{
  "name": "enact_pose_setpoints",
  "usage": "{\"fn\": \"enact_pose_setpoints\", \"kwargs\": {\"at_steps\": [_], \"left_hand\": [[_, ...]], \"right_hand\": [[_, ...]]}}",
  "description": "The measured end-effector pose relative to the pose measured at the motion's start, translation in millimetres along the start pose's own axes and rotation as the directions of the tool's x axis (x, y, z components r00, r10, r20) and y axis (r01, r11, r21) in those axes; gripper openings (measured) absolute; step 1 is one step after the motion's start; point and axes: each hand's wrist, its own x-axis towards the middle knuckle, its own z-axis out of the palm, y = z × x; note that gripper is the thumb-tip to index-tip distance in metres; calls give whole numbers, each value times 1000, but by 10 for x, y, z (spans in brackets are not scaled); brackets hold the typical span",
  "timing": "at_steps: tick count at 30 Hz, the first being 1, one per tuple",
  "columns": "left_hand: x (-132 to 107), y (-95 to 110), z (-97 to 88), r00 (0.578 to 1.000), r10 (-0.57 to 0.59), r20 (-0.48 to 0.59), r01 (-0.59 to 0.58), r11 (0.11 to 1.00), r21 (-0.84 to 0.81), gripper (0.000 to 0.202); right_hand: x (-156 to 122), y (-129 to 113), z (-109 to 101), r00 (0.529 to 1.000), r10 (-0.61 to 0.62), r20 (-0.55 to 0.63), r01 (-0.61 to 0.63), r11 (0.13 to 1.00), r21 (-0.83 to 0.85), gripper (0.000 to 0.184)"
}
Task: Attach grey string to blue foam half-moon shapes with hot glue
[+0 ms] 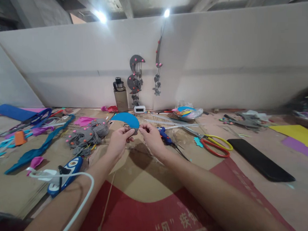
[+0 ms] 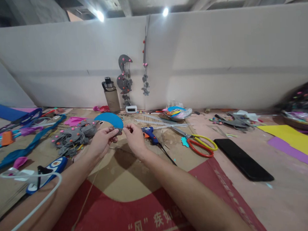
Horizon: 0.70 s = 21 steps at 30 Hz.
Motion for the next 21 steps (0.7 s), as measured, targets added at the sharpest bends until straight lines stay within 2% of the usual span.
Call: {"fn": "enact_pose_setpoints", "kwargs": {"at_steps": [6,8,10,12,14,15,16,18,21], "left_hand": [[52,-48,-19,995,-50,89,55,997,-56,28],[51,-74,-9,1000,-22,21,21,1000,22,31],[33,-91,9,991,88,-99,-65,975,212,33],[5,-94,30,949,284,-137,-183,850,494,33],[-19,-84,50,896,442,-48,-278,641,715,32],[-28,-76,59,878,479,1,-304,556,773,31],[-35,-67,65,871,490,34,-317,508,801,28],[-43,-46,72,880,473,52,-322,511,797,20],[-55,-17,69,901,434,-4,-303,634,712,12]], "right_hand": [[-21,-90,-18,1000,6,5,-6,999,-54,13],[-18,-84,-12,1000,17,-26,-18,998,-63,12],[-9,-63,-8,996,34,-83,-41,996,-81,13],[-2,-42,-5,990,52,-134,-65,993,-94,13],[-6,-34,-1,989,59,-136,-73,992,-99,14],[-13,-39,4,991,54,-123,-67,992,-108,14],[-23,-49,11,993,45,-105,-58,990,-126,14],[-49,-86,27,998,6,-64,-17,984,-177,14],[-92,-157,41,995,-105,-1,101,962,-254,14]]}}
